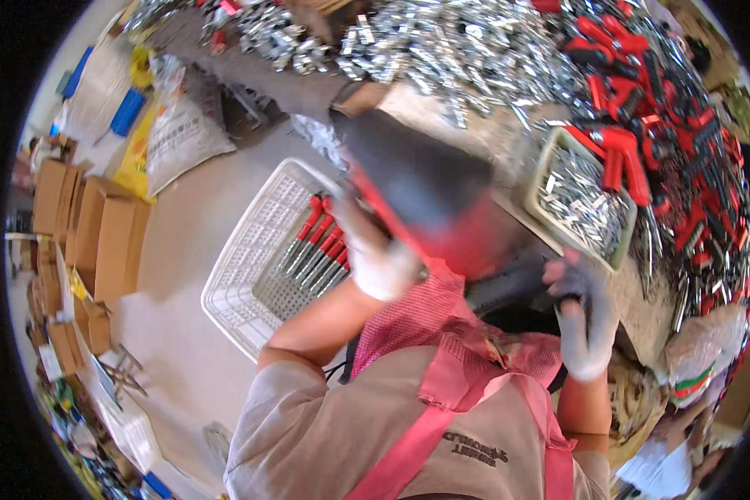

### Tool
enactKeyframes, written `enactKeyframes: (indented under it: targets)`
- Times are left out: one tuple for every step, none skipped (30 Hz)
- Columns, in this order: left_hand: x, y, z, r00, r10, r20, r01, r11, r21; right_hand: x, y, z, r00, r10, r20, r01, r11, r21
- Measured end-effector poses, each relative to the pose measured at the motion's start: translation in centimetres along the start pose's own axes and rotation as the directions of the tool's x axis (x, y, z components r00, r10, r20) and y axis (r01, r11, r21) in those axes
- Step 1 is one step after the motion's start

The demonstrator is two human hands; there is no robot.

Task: Assembling T-handle tools by joining red plastic handles and metal shafts.

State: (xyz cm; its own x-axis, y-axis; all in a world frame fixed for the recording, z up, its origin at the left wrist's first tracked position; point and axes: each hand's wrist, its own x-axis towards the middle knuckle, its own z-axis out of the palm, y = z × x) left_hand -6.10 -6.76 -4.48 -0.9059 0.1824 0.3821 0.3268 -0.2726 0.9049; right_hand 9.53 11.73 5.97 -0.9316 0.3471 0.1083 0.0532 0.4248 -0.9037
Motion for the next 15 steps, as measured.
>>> enactKeyframes:
  targets:
    - [3.0,2.8,-0.2,0.979,-0.069,-0.19,0.053,0.995,-0.085,1.3,1.4,0.0,0.993,-0.116,0.005,0.111,0.94,-0.321]
    - [4.7,1.9,-3.1,0.967,-0.159,-0.2,0.136,0.983,-0.126,2.6,2.4,0.1,0.972,-0.232,0.047,0.214,0.775,-0.595]
    - [5.5,-0.3,-7.6,0.962,-0.231,-0.144,0.24,0.97,0.043,3.8,3.3,0.8,0.929,-0.359,0.085,0.318,0.662,-0.679]
    - [5.8,-2.7,-10.5,0.942,-0.253,-0.22,0.255,0.967,-0.019,4.8,3.8,1.5,0.92,-0.365,0.144,0.343,0.572,-0.745]
    - [5.3,-5.7,-13.8,0.929,-0.289,-0.233,0.329,0.931,0.158,5.6,4.5,2.2,0.91,-0.365,0.197,0.365,0.478,-0.799]
    - [4.4,-9.3,-17.5,0.912,-0.326,-0.249,0.396,0.859,0.324,6.3,5.3,2.7,0.903,-0.364,0.227,0.384,0.449,-0.807]
    - [2.2,-14.1,-22.4,0.921,-0.283,-0.268,0.388,0.603,0.697,6.8,5.3,3.3,0.891,-0.369,0.266,0.406,0.384,-0.829]
    - [1.8,-15.5,-23.1,0.879,-0.424,-0.22,0.436,0.525,0.731,7.0,5.7,3.3,0.891,-0.353,0.286,0.398,0.3,-0.867]
    - [-0.8,-19.5,-27.2,0.903,-0.407,-0.139,0.368,0.565,0.739,7.2,6.3,3.6,0.868,-0.406,0.284,0.415,0.284,-0.864]
    - [-2.0,-22.1,-29.3,0.803,-0.58,-0.135,0.384,0.33,0.862,7.4,6.7,3.7,0.869,-0.401,0.289,0.405,0.243,-0.882]
    - [-2.2,-24.2,-30.0,0.705,-0.693,-0.148,0.399,0.216,0.891,7.3,7.0,3.6,0.873,-0.392,0.29,0.388,0.196,-0.901]
    - [-2.3,-26.1,-30.8,0.594,-0.786,-0.171,0.393,0.099,0.914,7.2,7.7,3.4,0.86,-0.424,0.285,0.386,0.175,-0.906]
    - [-3.5,-28.5,-32.9,0.6,-0.781,-0.174,0.396,0.1,0.913,7.3,8.1,3.8,0.832,-0.462,0.307,0.403,0.124,-0.907]
    - [-4.2,-30.6,-34.6,0.604,-0.777,-0.175,0.398,0.105,0.911,7.4,8.4,4.0,0.804,-0.494,0.331,0.416,0.069,-0.907]
    - [-3.6,-32.3,-34.6,0.538,-0.81,-0.233,0.374,-0.018,0.927,7.4,8.6,3.9,0.817,-0.474,0.329,0.409,0.073,-0.91]
